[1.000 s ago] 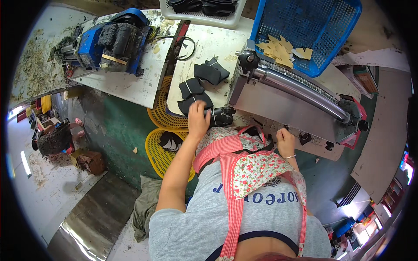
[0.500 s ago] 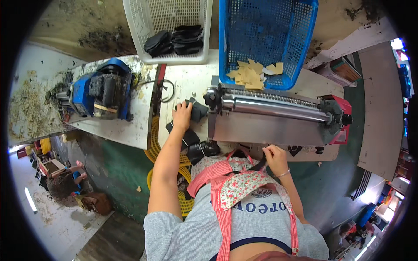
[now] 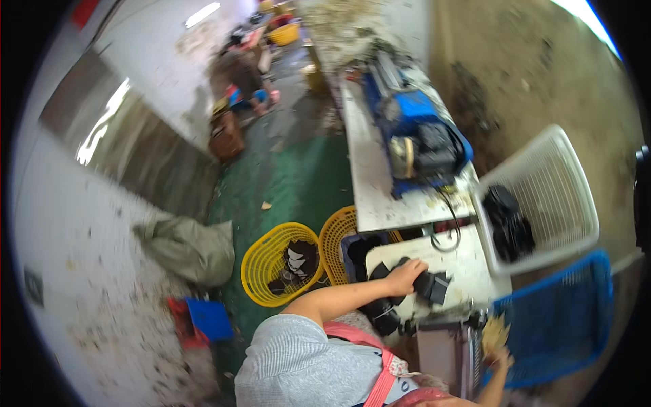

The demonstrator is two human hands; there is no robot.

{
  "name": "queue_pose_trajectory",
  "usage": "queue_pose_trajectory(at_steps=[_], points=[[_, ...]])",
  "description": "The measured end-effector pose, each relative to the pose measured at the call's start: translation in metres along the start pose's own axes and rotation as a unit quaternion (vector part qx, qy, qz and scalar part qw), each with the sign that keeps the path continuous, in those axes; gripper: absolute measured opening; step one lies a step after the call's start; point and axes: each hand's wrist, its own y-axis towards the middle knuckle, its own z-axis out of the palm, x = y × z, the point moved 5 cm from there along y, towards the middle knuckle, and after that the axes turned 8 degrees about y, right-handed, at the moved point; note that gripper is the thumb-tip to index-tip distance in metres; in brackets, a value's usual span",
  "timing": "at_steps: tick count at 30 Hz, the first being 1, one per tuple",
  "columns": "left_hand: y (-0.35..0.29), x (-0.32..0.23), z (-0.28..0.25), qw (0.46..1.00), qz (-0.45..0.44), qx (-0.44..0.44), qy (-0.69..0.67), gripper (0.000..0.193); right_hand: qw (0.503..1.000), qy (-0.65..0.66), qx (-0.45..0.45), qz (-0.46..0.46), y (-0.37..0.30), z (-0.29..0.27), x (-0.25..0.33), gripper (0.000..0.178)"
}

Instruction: Apply adhesive or reinforcement material to shoe components using a roller machine.

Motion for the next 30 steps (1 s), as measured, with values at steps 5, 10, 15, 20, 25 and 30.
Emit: queue_pose_trajectory(at_steps=[5, 10, 15, 20, 25, 30], points=[[-0.054, 0.008, -0.035, 0.989, -0.124, -0.07, -0.037, 0.063, 0.934, -0.151, -0.06, -0.319, 0.107, -0.044, 0.104, 0.048], [-0.079, 0.015, -0.026, 0.98, -0.165, -0.084, -0.074, 0.063, 0.647, 0.748, 0.132, -0.07, 0.086, -0.033, 0.105, 0.03], [-0.085, 0.007, -0.025, 0.981, -0.155, -0.072, -0.092, 0.062, 0.927, 0.344, -0.143, 0.037, 0.047, -0.048, 0.005, 0.043], [-0.089, 0.006, -0.026, 0.986, -0.146, -0.024, -0.07, 0.062, 0.862, 0.47, -0.191, -0.004, 0.002, -0.019, -0.019, 0.044], [-0.093, 0.0, -0.036, 0.982, -0.18, -0.017, -0.048, 0.065, 0.937, 0.325, -0.074, 0.11, 0.063, -0.004, 0.001, 0.055], [-0.098, 0.01, -0.016, 0.968, -0.233, 0.019, -0.089, 0.063, 0.919, 0.285, -0.103, 0.252, 0.006, -0.043, -0.009, 0.088]])
